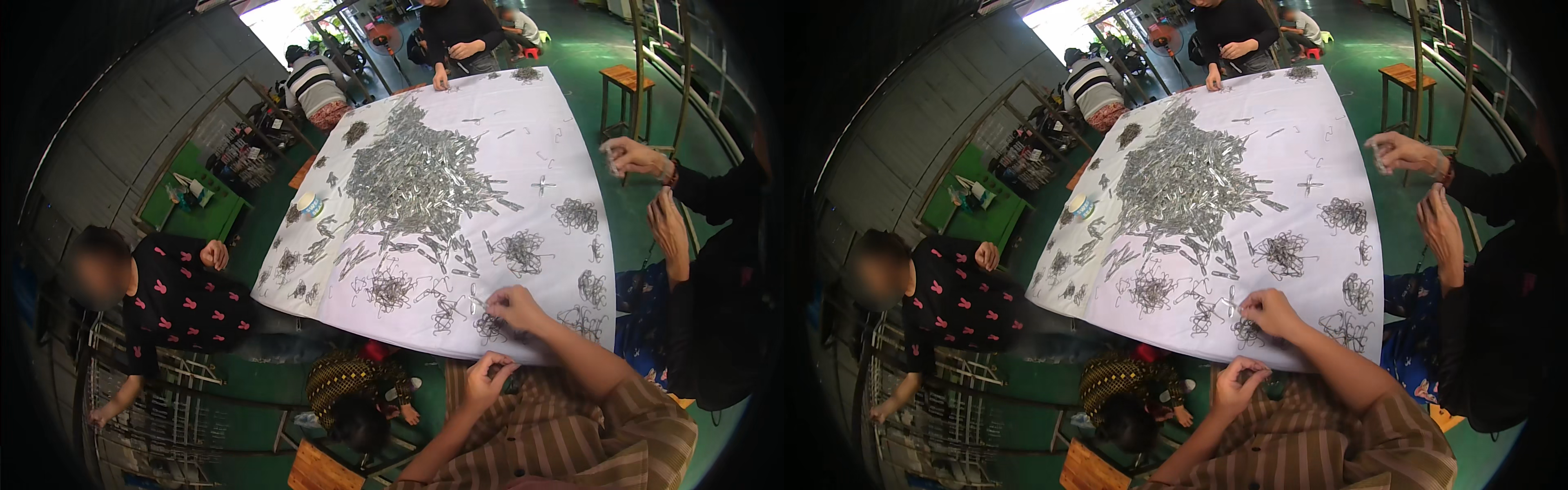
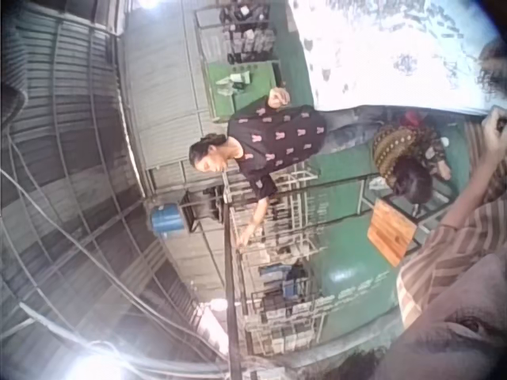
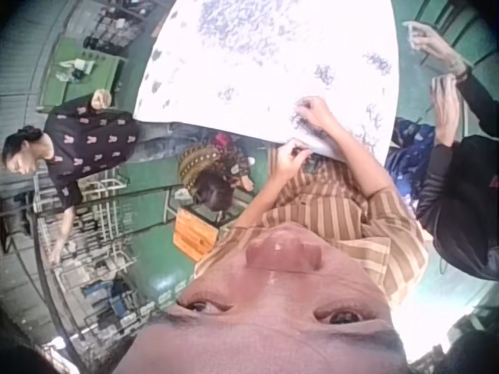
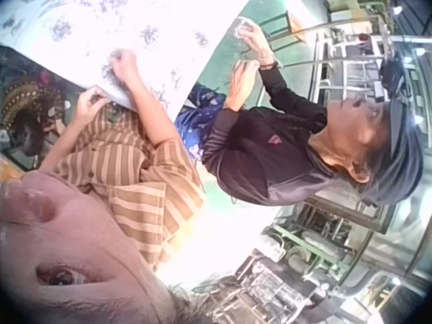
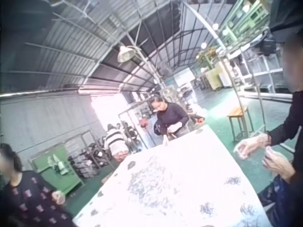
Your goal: The person sits at a table with several others and uses their hands to pick up small metal clips and wire pieces, then connects them together. The person places the assembled units on the table surface. Other people at the table perform similar actions.
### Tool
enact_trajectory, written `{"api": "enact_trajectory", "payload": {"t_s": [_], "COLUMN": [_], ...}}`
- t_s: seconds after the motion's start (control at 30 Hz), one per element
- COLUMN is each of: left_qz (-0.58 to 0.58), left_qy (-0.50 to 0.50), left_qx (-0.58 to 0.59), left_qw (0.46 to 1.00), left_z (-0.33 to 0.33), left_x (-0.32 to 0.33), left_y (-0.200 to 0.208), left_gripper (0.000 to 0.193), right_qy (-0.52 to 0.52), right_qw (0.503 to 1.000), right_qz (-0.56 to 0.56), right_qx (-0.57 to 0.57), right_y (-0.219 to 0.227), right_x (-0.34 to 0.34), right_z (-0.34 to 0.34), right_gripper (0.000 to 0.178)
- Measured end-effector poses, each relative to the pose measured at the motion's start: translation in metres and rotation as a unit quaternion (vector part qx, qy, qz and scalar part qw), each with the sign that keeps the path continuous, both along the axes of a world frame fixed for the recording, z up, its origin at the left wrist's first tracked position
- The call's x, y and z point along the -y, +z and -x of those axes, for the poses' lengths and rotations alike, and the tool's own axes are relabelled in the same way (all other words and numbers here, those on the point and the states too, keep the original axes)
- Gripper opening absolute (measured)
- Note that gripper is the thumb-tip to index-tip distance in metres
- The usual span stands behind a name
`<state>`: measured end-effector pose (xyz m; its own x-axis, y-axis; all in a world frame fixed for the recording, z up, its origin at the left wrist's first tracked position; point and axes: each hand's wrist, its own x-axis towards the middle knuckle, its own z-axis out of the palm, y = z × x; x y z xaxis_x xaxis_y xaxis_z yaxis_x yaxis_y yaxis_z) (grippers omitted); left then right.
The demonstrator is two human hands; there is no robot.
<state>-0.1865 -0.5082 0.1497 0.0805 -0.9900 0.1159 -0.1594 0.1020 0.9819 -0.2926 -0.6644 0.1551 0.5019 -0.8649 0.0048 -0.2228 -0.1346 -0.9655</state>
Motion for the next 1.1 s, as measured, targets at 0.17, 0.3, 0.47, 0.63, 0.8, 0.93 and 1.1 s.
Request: {"api": "enact_trajectory", "payload": {"t_s": [0.17, 0.3, 0.47, 0.63, 0.8, 0.93, 1.1], "left_qz": [0.001, 0.014, 0.013, 0.015, 0.021, 0.001, -0.003], "left_qy": [0.036, 0.045, 0.068, 0.077, 0.086, 0.094, 0.084], "left_qx": [0.018, 0.052, 0.094, 0.108, 0.115, 0.12, 0.105], "left_qw": [0.999, 0.998, 0.993, 0.991, 0.989, 0.988, 0.991], "left_z": [-0.001, 0.002, 0.003, 0.004, 0.008, 0.009, 0.006], "left_x": [0.009, 0.012, 0.011, 0.009, 0.003, 0.002, 0.007], "left_y": [0.003, 0.01, 0.007, 0.01, 0.01, 0.008, 0.002], "left_gripper": [0.01, 0.013, 0.015, 0.015, 0.014, 0.013, 0.013], "right_qy": [-0.002, -0.031, -0.051, -0.054, -0.063, -0.054, -0.055], "right_qw": [0.991, 0.99, 0.996, 0.997, 0.996, 0.996, 0.996], "right_qz": [-0.102, -0.108, -0.032, 0.014, 0.053, 0.063, 0.062], "right_qx": [0.084, 0.082, 0.064, 0.043, 0.039, 0.016, 0.021], "right_y": [0.015, 0.023, 0.025, 0.025, 0.026, 0.031, 0.035], "right_x": [-0.043, -0.064, -0.071, -0.075, -0.082, -0.083, -0.081], "right_z": [0.023, 0.029, 0.028, 0.025, 0.029, 0.033, 0.032], "right_gripper": [0.019, 0.017, 0.016, 0.015, 0.016, 0.018, 0.016]}}
